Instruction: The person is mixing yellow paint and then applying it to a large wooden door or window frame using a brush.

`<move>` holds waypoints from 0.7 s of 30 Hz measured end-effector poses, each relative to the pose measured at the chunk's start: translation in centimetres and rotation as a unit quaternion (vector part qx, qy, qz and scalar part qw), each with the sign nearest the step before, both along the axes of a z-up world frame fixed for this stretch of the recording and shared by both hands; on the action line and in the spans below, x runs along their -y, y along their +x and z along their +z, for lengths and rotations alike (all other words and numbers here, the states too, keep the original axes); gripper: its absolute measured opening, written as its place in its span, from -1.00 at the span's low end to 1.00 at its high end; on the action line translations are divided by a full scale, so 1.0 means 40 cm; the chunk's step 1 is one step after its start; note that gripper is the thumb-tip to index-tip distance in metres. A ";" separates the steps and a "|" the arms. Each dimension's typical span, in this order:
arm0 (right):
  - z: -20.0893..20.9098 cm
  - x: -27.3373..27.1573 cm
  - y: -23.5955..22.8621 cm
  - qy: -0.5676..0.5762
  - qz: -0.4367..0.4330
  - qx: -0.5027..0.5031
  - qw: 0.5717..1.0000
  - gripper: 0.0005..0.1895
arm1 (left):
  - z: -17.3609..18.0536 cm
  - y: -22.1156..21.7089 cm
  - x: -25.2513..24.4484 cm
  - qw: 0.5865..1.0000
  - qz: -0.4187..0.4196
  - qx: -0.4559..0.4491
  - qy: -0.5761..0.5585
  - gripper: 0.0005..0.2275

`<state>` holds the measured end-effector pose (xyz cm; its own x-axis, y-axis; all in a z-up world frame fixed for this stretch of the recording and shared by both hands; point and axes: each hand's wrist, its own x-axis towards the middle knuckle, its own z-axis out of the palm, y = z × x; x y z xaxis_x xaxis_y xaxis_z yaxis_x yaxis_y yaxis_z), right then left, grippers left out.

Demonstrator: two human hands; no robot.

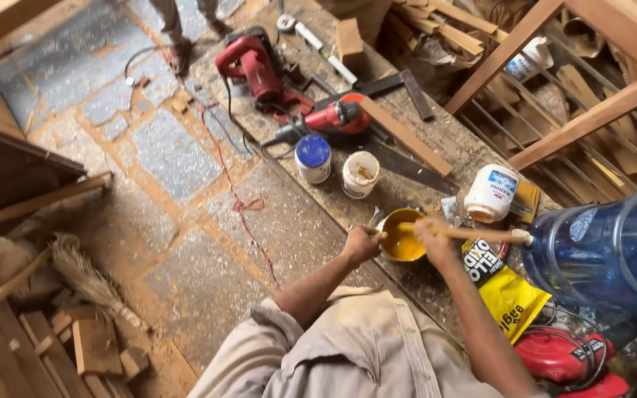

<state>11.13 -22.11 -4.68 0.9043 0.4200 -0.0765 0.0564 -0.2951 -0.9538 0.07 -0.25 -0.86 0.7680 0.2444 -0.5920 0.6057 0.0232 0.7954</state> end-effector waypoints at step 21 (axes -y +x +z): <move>0.196 0.029 -0.020 -0.129 -0.095 0.009 0.987 -0.77 | 0.019 -0.002 -0.002 0.999 0.007 -0.007 -0.034 -0.72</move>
<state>10.34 -23.29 3.16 0.9670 0.2113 -0.1424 -0.0076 -0.5349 -0.8449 0.01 -0.16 -0.10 0.7568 0.2140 -0.6176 0.6154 0.0854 0.7836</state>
